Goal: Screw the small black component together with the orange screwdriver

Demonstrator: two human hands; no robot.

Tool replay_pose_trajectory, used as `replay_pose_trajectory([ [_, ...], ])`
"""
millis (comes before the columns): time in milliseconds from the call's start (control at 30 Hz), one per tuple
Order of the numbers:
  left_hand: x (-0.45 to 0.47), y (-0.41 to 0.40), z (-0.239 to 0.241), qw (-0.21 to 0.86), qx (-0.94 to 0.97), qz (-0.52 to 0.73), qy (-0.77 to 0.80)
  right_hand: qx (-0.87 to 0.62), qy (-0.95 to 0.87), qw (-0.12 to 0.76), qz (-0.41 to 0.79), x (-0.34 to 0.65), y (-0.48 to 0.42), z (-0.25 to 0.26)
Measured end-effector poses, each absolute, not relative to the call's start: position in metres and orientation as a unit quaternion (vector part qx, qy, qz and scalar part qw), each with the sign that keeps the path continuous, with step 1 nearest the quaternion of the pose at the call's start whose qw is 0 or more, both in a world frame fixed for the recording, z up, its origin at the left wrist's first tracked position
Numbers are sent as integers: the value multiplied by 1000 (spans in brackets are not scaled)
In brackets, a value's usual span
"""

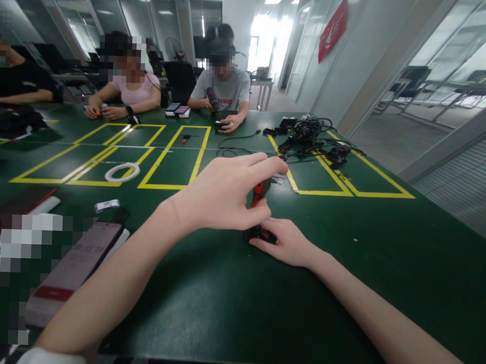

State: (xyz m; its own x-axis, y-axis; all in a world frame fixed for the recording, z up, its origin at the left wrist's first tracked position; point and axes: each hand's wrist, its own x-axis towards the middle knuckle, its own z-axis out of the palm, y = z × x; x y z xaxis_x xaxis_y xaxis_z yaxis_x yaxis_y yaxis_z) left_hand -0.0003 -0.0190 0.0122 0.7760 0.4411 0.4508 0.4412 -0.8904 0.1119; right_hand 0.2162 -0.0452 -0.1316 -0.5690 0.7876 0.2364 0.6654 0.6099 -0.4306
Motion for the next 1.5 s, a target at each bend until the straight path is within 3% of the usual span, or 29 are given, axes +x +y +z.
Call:
replay_pose_trajectory([
  [1500,0,-17,9,15,-941,-261,-213,-410,-873,216,153,216,-45,-132],
])
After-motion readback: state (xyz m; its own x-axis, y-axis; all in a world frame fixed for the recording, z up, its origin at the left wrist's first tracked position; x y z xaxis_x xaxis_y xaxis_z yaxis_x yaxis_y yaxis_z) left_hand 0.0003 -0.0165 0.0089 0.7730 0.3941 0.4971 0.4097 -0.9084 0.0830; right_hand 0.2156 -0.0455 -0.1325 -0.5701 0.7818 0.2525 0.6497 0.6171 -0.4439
